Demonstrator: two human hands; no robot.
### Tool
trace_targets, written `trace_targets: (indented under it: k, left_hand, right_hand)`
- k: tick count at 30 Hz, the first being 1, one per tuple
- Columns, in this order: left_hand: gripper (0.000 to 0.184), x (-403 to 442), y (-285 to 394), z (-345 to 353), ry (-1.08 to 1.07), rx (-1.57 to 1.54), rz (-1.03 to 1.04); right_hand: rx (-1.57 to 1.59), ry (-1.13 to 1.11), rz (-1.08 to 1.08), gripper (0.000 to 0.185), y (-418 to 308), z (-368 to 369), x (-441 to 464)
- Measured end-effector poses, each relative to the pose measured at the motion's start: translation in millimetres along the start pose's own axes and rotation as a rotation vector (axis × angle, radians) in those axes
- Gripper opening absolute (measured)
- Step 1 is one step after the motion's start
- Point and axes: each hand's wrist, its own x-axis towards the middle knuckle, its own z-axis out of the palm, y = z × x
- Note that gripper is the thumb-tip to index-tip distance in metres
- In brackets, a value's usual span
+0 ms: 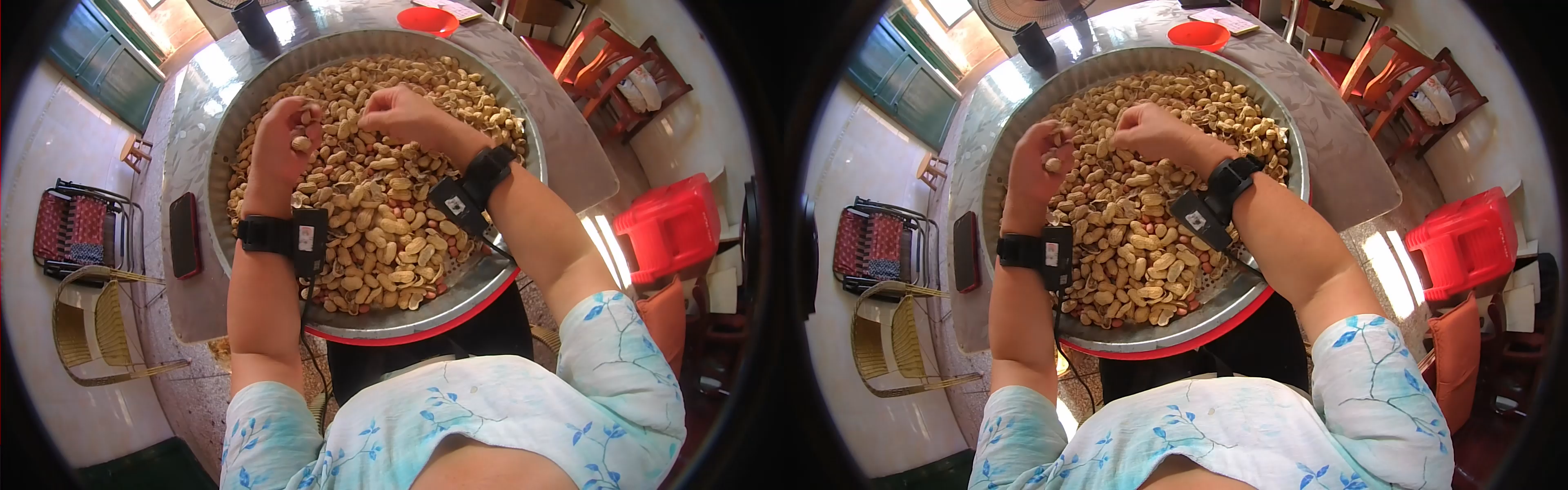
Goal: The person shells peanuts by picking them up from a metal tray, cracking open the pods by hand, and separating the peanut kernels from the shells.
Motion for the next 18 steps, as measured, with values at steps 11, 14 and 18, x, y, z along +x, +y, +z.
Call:
trace_targets:
  k: [11, 14, 18]
  left_hand:
    - [0.02, -5, 6, -2, 0.012, 0.689, 0.164]
    - [0.018, -9, -4, 3, -0.022, 1.215, 0.15]
    - [0.019, -11, -14, 15, -0.102, 1.602, 0.181]
  right_hand:
    - [-1.046, 0.092, -0.14, 0.023, 1, 43, -9]
    - [-0.897, 0.109, -0.188, 0.021, 0, 32, -8]
    - [0.11, -0.001, 0.035, 0.013, -5, 3, -1]
